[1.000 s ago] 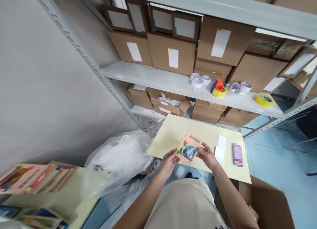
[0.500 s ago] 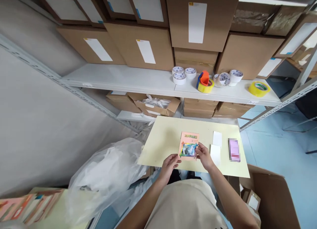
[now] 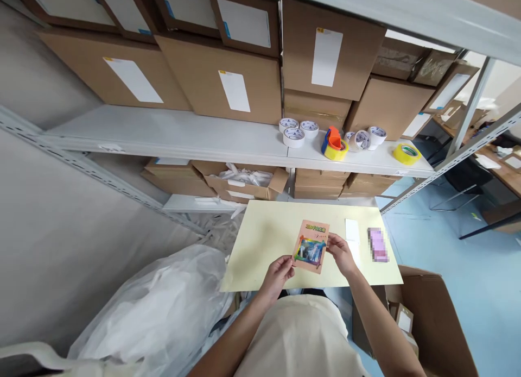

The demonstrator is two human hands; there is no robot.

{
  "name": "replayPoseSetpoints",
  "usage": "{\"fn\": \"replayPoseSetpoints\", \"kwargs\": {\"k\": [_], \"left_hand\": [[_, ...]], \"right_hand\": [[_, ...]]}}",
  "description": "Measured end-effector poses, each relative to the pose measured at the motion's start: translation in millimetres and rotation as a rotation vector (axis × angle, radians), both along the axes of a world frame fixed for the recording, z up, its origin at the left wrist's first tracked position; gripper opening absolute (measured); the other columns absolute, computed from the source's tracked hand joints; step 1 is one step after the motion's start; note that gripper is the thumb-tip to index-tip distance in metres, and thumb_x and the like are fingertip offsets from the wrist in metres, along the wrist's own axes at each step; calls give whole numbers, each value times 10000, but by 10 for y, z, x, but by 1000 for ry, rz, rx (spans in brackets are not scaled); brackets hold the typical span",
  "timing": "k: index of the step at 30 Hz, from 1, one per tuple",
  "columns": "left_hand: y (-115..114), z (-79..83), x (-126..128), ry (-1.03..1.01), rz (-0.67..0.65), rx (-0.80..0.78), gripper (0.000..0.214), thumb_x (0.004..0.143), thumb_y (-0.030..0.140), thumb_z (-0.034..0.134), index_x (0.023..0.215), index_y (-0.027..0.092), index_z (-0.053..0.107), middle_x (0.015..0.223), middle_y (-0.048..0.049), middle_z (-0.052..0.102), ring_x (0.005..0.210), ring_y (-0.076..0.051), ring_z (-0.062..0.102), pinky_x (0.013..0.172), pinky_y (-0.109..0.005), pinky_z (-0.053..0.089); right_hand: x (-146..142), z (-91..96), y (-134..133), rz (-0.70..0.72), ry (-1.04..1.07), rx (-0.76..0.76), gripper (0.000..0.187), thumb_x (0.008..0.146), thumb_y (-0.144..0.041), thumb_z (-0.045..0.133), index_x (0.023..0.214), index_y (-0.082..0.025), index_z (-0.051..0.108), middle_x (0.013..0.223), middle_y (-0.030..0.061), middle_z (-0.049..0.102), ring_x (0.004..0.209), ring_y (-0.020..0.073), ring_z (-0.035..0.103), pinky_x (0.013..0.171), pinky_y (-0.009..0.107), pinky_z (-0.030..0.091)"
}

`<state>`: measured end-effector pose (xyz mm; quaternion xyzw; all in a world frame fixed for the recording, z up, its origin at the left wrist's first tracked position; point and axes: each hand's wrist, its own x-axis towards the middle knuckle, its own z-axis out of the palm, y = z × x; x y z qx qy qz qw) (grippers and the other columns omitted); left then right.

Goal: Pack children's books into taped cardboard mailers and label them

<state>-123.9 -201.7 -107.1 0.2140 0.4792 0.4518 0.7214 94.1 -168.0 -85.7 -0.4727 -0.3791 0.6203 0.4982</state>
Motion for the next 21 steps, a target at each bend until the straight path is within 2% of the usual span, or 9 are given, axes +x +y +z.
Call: {"fn": "replayPoseSetpoints", "kwargs": {"k": [4, 6, 9, 11, 13, 15, 19, 21], "left_hand": [[-68, -3, -93, -171, -130, -72, 479, 500, 474, 894, 755, 158, 641, 621, 52, 527, 515, -45, 437, 588, -223, 422], [-92, 25, -114, -222, -211, -82, 443, 554, 467, 877, 770, 150, 654, 615, 48, 528, 504, -40, 413, 585, -225, 413], [-98, 95, -126, -246, -305, -65, 412, 600, 487, 848, 740, 140, 673, 615, 24, 564, 514, -51, 428, 590, -230, 405], [-88, 144, -140, -205, -332, -36, 387, 588, 464, 853, 737, 144, 695, 672, -10, 628, 590, -88, 516, 637, -246, 425], [-74, 181, -174, -129, -315, 3, 369, 549, 391, 873, 800, 165, 726, 793, -40, 692, 738, -147, 603, 710, -266, 447], [-62, 203, -227, -88, -242, 33, 384, 537, 367, 867, 851, 193, 732, 899, -51, 717, 871, -194, 634, 764, -285, 460], [-36, 222, -340, -146, -76, 42, 466, 636, 613, 744, 837, 196, 689, 964, -89, 722, 907, -231, 660, 763, -339, 506], [-20, 224, -365, -94, -48, 82, 525, 632, 653, 734, 879, 192, 683, 955, -97, 728, 872, -223, 674, 751, -333, 517]], "right_hand": [[26, 29, 79, -26, -86, 86, 513, 644, -319, 802, 1137, -312, 661, 1251, 51, 653, 1169, 271, 583, 940, 420, 489], [7, 69, 97, 24, -88, 93, 503, 645, -347, 818, 1120, -305, 661, 1317, 62, 607, 1240, 282, 540, 972, 429, 477], [-68, 147, 92, 106, -20, 92, 392, 659, -365, 828, 1006, -272, 671, 1228, 62, 636, 1124, 267, 621, 956, 432, 492], [-121, 199, 79, 114, 27, 77, 373, 643, -364, 847, 945, -265, 651, 1100, 34, 657, 964, 234, 679, 881, 419, 530], [-151, 249, 71, 104, 30, 46, 349, 654, -392, 843, 894, -260, 628, 962, -2, 648, 830, 189, 685, 803, 390, 555], [-157, 297, 77, 89, -12, 20, 321, 675, -433, 824, 824, -244, 611, 843, -27, 622, 753, 149, 657, 761, 358, 562], [-150, 379, 125, 41, -120, -1, 323, 675, -466, 811, 759, -224, 613, 760, -26, 617, 722, 134, 612, 713, 324, 568], [-157, 400, 150, 14, -158, -2, 319, 677, -478, 801, 777, -223, 638, 771, -14, 635, 724, 142, 613, 692, 323, 569]]}}
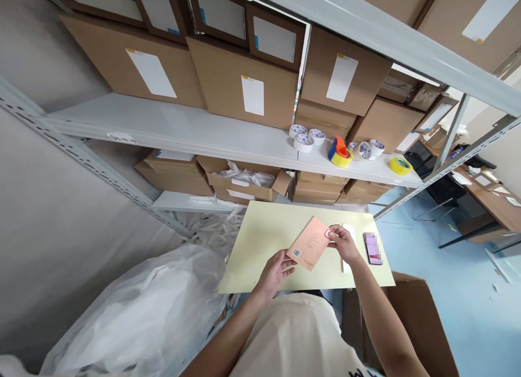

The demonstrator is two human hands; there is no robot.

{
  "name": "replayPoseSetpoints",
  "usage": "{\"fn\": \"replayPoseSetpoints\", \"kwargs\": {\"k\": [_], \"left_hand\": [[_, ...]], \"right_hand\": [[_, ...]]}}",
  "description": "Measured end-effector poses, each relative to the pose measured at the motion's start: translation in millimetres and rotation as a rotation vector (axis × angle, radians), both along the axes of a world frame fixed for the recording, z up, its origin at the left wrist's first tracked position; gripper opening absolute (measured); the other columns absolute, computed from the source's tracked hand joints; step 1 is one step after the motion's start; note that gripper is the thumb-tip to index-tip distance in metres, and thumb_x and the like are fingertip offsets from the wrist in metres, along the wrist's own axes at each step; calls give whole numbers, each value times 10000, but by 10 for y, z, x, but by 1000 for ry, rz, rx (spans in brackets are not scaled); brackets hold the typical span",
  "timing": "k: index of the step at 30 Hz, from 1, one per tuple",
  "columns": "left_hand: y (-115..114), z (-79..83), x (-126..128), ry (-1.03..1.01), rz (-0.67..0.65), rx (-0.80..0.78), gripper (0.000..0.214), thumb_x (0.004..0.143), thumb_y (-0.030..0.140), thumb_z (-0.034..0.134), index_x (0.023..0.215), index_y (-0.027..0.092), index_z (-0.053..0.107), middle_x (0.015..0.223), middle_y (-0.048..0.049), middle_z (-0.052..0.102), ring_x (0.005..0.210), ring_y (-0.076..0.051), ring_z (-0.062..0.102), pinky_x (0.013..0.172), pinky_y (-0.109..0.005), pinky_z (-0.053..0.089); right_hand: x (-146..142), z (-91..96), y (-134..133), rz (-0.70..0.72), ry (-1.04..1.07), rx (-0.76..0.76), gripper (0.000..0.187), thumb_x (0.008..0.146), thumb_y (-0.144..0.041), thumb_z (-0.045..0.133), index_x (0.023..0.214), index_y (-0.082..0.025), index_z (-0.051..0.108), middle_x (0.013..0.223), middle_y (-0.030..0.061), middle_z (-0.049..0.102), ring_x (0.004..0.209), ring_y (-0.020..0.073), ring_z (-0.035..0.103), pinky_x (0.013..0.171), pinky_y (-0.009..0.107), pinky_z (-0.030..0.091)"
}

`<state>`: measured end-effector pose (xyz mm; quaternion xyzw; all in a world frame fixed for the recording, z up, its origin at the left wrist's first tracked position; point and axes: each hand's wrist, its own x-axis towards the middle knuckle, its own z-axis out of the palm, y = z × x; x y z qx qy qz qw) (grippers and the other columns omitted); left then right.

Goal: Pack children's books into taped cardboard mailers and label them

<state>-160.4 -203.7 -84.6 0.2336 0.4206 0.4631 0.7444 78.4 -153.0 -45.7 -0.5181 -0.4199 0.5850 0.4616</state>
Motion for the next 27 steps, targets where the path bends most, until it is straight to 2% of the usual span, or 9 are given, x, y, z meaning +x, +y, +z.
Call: {"fn": "replayPoseSetpoints", "kwargs": {"k": [5, 8, 14, 19, 23, 25, 27], "left_hand": [[3, -28, 35, 223, 3, 117, 513, 567, 604, 806, 806, 162, 703, 707, -55, 712, 698, -186, 674, 765, -323, 534], [-36, -57, 49, 270, -45, 142, 523, 589, 612, 782, 835, 154, 728, 754, -73, 738, 686, -198, 686, 773, -339, 543], [-99, -77, 36, 337, -106, 158, 482, 615, 585, 765, 838, 157, 752, 833, -102, 767, 690, -223, 706, 743, -340, 539], [-121, -75, 40, 296, -101, 153, 434, 630, 534, 783, 841, 155, 769, 843, -104, 761, 677, -205, 678, 741, -333, 519], [-144, -102, 49, 182, -110, 82, 425, 622, 520, 802, 815, 143, 765, 791, -89, 730, 621, -148, 598, 710, -310, 485], [-156, -107, 67, 89, -125, 23, 406, 604, 504, 824, 764, 138, 750, 730, -64, 693, 577, -107, 533, 661, -280, 454], [-173, -95, 98, -14, -145, -39, 368, 594, 465, 845, 706, 137, 722, 653, -25, 637, 528, -70, 460, 635, -262, 431]], "right_hand": [[-20, -41, 20, -115, -7, -7, 394, 641, -522, 799, 882, -229, 694, 848, 21, 698, 728, 163, 646, 685, 340, 567], [-10, -97, 3, -152, 60, -11, 452, 629, -547, 796, 941, -234, 701, 831, 28, 717, 725, 179, 670, 712, 368, 568], [18, -137, -51, -180, 81, -41, 476, 603, -547, 820, 928, -223, 692, 820, 32, 734, 726, 190, 692, 721, 371, 560], [49, -169, -83, -174, 120, -36, 449, 610, -554, 821, 884, -224, 689, 783, 18, 720, 709, 185, 685, 709, 360, 548], [85, -173, -84, -115, 151, 3, 474, 661, -575, 781, 987, -240, 704, 830, 31, 709, 718, 187, 665, 714, 366, 541], [97, -137, -66, -61, 101, 65, 481, 660, -528, 801, 1054, -267, 708, 918, 35, 700, 824, 200, 658, 778, 371, 532], [95, -82, -39, -18, -3, 157, 471, 661, -486, 814, 1079, -295, 713, 1064, 41, 675, 1011, 223, 620, 909, 389, 490]]}}
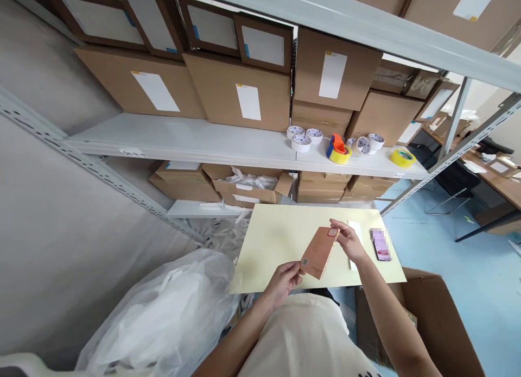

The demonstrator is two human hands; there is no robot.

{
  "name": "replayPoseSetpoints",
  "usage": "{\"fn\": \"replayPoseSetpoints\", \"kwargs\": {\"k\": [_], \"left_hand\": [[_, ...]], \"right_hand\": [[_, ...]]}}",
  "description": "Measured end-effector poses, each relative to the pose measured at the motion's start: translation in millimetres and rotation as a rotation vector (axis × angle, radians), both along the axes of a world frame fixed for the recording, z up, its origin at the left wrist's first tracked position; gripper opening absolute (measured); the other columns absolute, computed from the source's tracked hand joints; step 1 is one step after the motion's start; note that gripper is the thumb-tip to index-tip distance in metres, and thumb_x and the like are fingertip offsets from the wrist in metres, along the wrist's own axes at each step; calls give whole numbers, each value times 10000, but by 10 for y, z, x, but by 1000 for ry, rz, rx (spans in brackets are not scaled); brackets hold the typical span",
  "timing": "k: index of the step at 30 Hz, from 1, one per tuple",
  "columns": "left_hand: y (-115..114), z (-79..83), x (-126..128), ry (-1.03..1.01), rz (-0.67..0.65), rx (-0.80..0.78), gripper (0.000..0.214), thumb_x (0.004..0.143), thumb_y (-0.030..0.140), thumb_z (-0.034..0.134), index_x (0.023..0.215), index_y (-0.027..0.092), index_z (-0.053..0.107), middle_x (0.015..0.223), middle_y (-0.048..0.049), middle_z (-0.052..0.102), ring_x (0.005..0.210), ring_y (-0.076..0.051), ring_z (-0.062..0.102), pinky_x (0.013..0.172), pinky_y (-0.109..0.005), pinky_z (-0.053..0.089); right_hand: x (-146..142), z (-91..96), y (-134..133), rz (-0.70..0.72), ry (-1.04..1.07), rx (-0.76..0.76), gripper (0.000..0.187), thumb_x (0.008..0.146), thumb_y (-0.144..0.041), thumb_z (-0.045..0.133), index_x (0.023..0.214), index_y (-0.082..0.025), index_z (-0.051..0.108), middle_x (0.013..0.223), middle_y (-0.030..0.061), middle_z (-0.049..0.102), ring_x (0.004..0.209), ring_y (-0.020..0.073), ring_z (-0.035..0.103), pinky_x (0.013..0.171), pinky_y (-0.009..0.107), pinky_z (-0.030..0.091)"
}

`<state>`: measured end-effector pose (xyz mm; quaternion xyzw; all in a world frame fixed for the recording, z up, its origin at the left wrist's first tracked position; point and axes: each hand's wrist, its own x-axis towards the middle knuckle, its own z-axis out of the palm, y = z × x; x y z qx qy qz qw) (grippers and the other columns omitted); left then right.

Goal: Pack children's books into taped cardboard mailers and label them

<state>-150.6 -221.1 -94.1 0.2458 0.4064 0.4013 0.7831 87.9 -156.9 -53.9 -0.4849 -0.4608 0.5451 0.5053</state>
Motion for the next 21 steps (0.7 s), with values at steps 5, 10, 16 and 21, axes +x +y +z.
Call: {"fn": "replayPoseSetpoints", "kwargs": {"k": [5, 10, 16, 21], "left_hand": [[-35, 63, 81, -135, -108, -116, 326, 563, 372, 877, 589, 148, 641, 494, 55, 471, 489, -53, 414, 701, -283, 472], [73, 72, 19, 138, -35, -22, 429, 583, 511, 824, 847, 182, 749, 873, -81, 729, 883, -212, 646, 776, -310, 485], [264, 175, -92, 247, 52, 191, 568, 591, 614, 776, 950, 175, 761, 1045, -131, 738, 993, -266, 649, 836, -337, 493], [270, 198, 68, 356, 40, 310, 392, 596, 474, 809, 840, 171, 768, 766, -62, 725, 736, -202, 628, 715, -296, 488]], "right_hand": [[-91, 89, 65, 139, -50, 10, 406, 658, -542, 806, 950, -275, 719, 1219, 65, 632, 1151, 246, 562, 983, 409, 439], [-146, 51, 106, 168, 110, -132, 428, 639, -595, 795, 746, -221, 617, 682, -20, 621, 639, 137, 581, 654, 296, 502], [-71, 58, 121, 55, 38, -182, 472, 578, -594, 822, 695, -199, 593, 586, -41, 582, 509, 96, 492, 494, 226, 409], [-88, 1, 70, 23, 28, -210, 438, 582, -572, 821, 706, -203, 619, 601, -26, 612, 521, 116, 515, 492, 244, 409]]}}
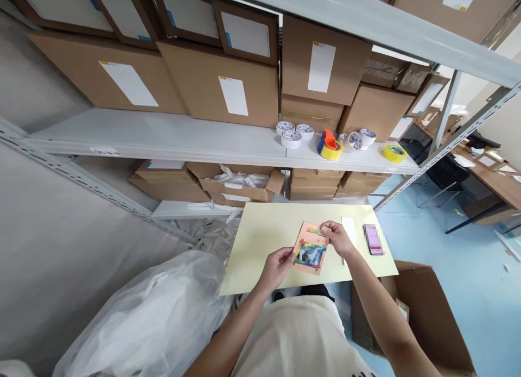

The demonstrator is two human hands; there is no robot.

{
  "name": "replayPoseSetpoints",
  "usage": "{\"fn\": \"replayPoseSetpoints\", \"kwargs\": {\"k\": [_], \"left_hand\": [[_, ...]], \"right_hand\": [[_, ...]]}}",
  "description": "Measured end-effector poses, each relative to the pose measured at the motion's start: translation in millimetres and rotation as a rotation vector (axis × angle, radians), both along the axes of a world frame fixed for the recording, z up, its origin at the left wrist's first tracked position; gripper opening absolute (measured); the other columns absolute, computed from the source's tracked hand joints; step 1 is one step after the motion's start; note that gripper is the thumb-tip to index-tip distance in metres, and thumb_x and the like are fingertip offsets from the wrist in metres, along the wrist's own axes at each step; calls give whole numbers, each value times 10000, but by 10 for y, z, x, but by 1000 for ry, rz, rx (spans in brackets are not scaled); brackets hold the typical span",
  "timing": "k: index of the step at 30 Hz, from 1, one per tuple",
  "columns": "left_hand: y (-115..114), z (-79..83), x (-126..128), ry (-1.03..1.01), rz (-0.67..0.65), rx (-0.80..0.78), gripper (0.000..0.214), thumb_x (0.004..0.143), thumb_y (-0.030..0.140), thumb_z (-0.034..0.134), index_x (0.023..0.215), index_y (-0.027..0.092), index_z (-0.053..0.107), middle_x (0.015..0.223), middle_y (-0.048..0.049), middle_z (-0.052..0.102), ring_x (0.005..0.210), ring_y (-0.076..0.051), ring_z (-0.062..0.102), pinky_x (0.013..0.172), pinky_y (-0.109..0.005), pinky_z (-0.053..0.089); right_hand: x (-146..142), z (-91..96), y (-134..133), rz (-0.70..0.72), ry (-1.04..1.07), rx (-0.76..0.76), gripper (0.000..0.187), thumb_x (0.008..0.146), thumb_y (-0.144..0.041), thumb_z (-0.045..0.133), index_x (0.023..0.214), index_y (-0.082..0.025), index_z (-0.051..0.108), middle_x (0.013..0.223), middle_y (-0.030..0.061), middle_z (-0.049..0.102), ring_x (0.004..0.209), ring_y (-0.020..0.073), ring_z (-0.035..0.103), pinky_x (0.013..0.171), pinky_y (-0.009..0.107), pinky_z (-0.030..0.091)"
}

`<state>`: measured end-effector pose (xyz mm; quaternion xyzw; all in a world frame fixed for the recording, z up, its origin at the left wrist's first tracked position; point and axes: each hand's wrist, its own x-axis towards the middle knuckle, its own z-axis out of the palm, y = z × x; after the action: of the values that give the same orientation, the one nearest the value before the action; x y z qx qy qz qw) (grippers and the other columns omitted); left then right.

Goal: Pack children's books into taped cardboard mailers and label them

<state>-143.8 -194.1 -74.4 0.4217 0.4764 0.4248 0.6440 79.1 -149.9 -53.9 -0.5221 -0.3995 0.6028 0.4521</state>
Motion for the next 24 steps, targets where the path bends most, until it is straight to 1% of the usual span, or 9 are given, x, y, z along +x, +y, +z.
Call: {"fn": "replayPoseSetpoints", "kwargs": {"k": [2, 5, 7, 10, 15, 18, 20, 22, 24], "left_hand": [[-34, -36, 56, 9, 32, -12, 366, 601, 479, 804, 783, 164, 765, 724, -52, 707, 693, -182, 603, 674, -277, 473], [-92, -114, 93, -51, 110, -108, 454, 571, 530, 814, 826, 157, 767, 668, -29, 671, 636, -147, 558, 627, -256, 449], [-113, -166, 101, -112, 166, -174, 540, 539, 569, 822, 876, 151, 765, 609, -3, 623, 598, -125, 521, 611, -249, 435], [-102, -222, 110, -162, 253, -210, 612, 511, 603, 824, 911, 144, 760, 591, 12, 588, 584, -110, 496, 618, -252, 430], [-60, -273, 150, -97, 346, -217, 642, 528, 622, 807, 958, 151, 734, 559, 42, 539, 543, -90, 449, 585, -240, 398], [-69, -333, 205, -26, 386, -242, 655, 529, 597, 819, 1017, 180, 685, 548, 66, 524, 533, -88, 460, 582, -231, 392], [-92, -390, 251, 22, 401, -262, 630, 533, 587, 819, 994, 186, 666, 557, 63, 538, 548, -97, 487, 584, -231, 396], [-129, -450, 287, 71, 413, -270, 583, 553, 577, 808, 957, 183, 662, 579, 51, 558, 572, -109, 512, 592, -236, 406], [-174, -506, 296, 112, 425, -276, 538, 579, 555, 796, 945, 182, 668, 599, 41, 573, 591, -117, 526, 605, -244, 418]], "right_hand": [[-20, -43, -24, -37, 29, -13, 431, 598, -574, 812, 744, -210, 634, 628, -21, 630, 547, 130, 540, 512, 256, 431], [-51, -104, -56, -75, 159, -47, 470, 624, -608, 790, 867, -232, 648, 720, -2, 682, 611, 155, 605, 567, 281, 483], [-63, -143, -84, -49, 251, -71, 500, 645, -613, 779, 957, -246, 645, 837, 26, 723, 663, 170, 649, 617, 302, 513], [-53, -210, -166, 12, 328, -108, 534, 658, -582, 789, 1060, -270, 628, 1035, 64, 734, 729, 193, 692, 695, 344, 542], [11, -374, -388, 72, 395, -177, 619, 638, -535, 825, 1167, -295, 611, 1247, 94, 666, 926, 249, 710, 819, 411, 550], [28, -521, -486, 73, 358, -215, 621, 623, -505, 848, 1167, -295, 634, 1302, 90, 631, 1004, 261, 690, 859, 426, 539], [23, -641, -518, 55, 304, -228, 606, 617, -480, 859, 1156, -297, 653, 1298, 85, 633, 1027, 269, 676, 870, 437, 529], [7, -769, -532, 42, 252, -240, 589, 613, -469, 862, 1142, -296, 667, 1257, 81, 657, 1003, 270, 674, 854, 442, 527], [-24, -892, -530, 45, 218, -254, 589, 608, -472, 858, 1135, -287, 669, 1209, 81, 677, 924, 253, 679, 814, 433, 533]]}}
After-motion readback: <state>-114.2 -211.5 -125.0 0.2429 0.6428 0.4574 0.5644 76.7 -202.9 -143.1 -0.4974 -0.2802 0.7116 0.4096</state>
